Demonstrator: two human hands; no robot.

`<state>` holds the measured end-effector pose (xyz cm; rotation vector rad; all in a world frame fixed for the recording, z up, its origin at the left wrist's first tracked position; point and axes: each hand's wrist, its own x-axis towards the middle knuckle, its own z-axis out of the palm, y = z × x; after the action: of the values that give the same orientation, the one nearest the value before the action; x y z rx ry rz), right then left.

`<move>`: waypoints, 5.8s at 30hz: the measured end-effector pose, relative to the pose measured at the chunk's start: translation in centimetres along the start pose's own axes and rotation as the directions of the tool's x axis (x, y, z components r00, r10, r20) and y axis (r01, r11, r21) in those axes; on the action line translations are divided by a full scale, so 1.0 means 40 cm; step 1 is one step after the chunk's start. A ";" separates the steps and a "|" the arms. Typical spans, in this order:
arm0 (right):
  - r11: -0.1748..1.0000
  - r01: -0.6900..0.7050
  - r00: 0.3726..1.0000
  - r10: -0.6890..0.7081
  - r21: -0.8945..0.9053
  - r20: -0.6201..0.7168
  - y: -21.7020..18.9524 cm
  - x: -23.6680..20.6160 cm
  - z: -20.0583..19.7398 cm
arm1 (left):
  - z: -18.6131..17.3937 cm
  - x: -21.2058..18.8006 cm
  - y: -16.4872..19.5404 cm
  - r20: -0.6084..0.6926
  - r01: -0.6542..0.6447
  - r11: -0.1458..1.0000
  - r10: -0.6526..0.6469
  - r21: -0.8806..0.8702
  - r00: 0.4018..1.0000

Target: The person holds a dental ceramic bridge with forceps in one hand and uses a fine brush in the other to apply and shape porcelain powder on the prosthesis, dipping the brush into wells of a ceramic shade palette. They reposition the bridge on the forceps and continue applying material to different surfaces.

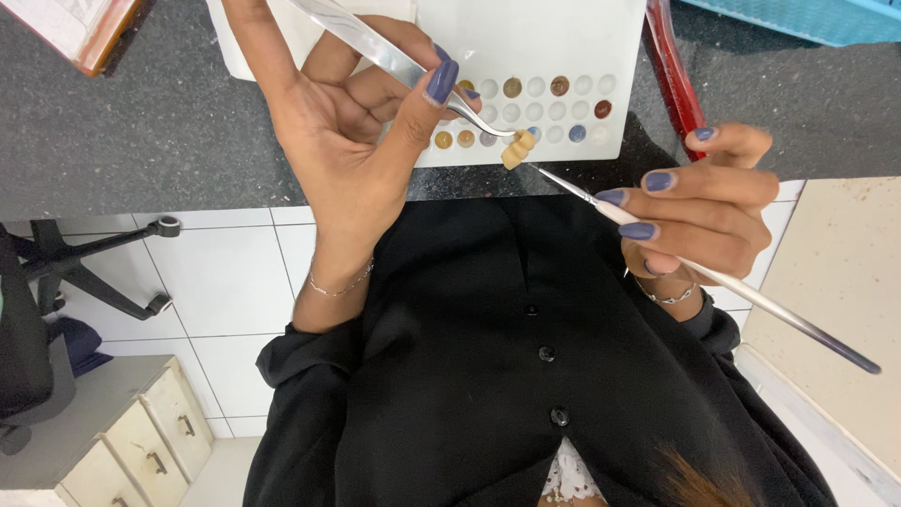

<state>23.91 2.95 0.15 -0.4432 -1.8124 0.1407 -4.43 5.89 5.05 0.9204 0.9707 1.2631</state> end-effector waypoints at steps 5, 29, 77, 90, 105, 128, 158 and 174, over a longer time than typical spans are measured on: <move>1.000 -0.008 0.999 0.009 -0.015 0.038 0.000 0.004 -0.003 | 0.002 0.000 0.001 -0.016 0.012 1.000 -0.012 0.008 1.000; 0.982 -0.164 0.934 0.123 -0.097 -0.335 0.036 -0.012 0.017 | 0.003 -0.001 0.003 -0.023 0.012 1.000 -0.013 -0.027 1.000; 0.967 -0.253 0.941 0.237 -0.034 -0.243 0.011 0.019 0.043 | 0.002 0.004 -0.003 0.015 -0.021 0.999 0.021 -0.031 1.000; 0.980 -0.189 0.932 0.201 0.068 -0.303 0.026 0.011 0.028 | 0.003 0.005 -0.006 0.018 -0.032 0.999 0.032 -0.038 0.999; 0.967 -0.143 0.987 0.156 0.213 -0.047 0.005 0.014 0.016 | 0.002 0.005 0.001 -0.005 0.005 1.000 -0.005 -0.009 1.000; 0.963 -0.166 0.984 0.175 0.214 -0.025 0.005 0.027 0.019 | 0.000 0.004 0.000 0.022 -0.029 1.000 0.029 -0.008 0.999; 0.980 -0.102 0.990 0.084 0.173 0.111 0.007 0.023 0.001 | 0.006 -0.001 -0.002 -0.037 -0.032 0.999 0.031 -0.036 0.999; 0.982 -0.093 0.992 0.077 0.166 0.098 0.011 0.038 0.010 | 0.006 0.001 -0.003 -0.062 -0.034 0.998 0.031 -0.048 0.998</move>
<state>23.28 3.96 1.25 -0.3985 -1.8538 0.3777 -4.17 5.93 4.99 0.8665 0.9716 1.3433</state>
